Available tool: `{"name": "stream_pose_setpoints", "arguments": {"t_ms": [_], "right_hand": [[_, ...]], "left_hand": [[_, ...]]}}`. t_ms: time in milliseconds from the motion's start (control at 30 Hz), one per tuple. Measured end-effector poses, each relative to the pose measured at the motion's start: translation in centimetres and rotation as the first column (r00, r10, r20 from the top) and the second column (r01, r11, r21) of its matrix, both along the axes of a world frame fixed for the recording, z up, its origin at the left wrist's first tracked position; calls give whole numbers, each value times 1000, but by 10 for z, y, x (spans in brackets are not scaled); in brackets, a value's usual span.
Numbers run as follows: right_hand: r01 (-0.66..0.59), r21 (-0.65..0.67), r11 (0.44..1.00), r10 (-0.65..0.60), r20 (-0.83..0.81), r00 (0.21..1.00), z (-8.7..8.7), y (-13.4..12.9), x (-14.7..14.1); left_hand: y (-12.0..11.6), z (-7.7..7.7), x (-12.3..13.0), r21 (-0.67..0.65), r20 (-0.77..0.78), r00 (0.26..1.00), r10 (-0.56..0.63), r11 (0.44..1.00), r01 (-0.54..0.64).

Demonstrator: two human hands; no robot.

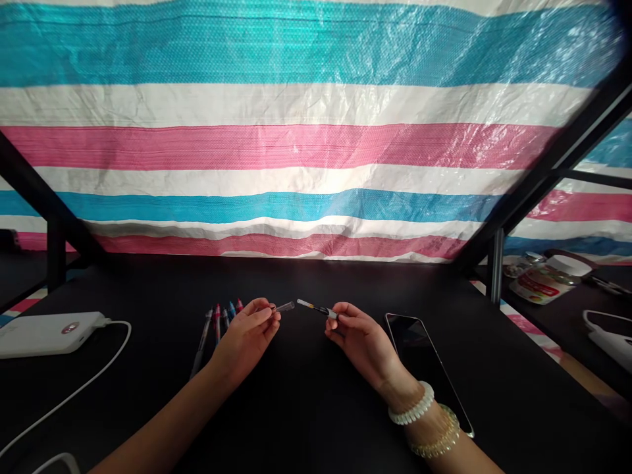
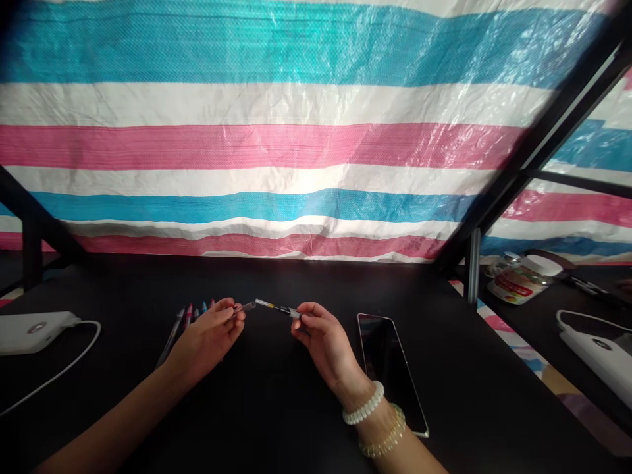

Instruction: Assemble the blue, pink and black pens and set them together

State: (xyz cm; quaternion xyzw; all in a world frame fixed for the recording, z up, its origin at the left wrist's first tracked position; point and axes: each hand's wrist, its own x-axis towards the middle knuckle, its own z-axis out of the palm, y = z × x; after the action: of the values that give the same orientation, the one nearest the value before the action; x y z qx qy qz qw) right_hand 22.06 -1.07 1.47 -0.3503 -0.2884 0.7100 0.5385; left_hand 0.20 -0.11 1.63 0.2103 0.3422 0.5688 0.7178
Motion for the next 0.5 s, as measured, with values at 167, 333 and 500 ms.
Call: {"name": "stream_pose_setpoints", "arguments": {"t_ms": [167,333,500], "right_hand": [[109,80,991,-113,48,992,-2,1,3],[163,144,976,-175,71,982,-5,1,5],[191,164,968,-209,100,973,-5,-1,5]], "left_hand": [[1,-1,0,7,-9,1000,14,1000,-14],[0,2,2,0,-7,999,36,999,-36],[0,4,3,8,-9,999,39,999,-39]]}}
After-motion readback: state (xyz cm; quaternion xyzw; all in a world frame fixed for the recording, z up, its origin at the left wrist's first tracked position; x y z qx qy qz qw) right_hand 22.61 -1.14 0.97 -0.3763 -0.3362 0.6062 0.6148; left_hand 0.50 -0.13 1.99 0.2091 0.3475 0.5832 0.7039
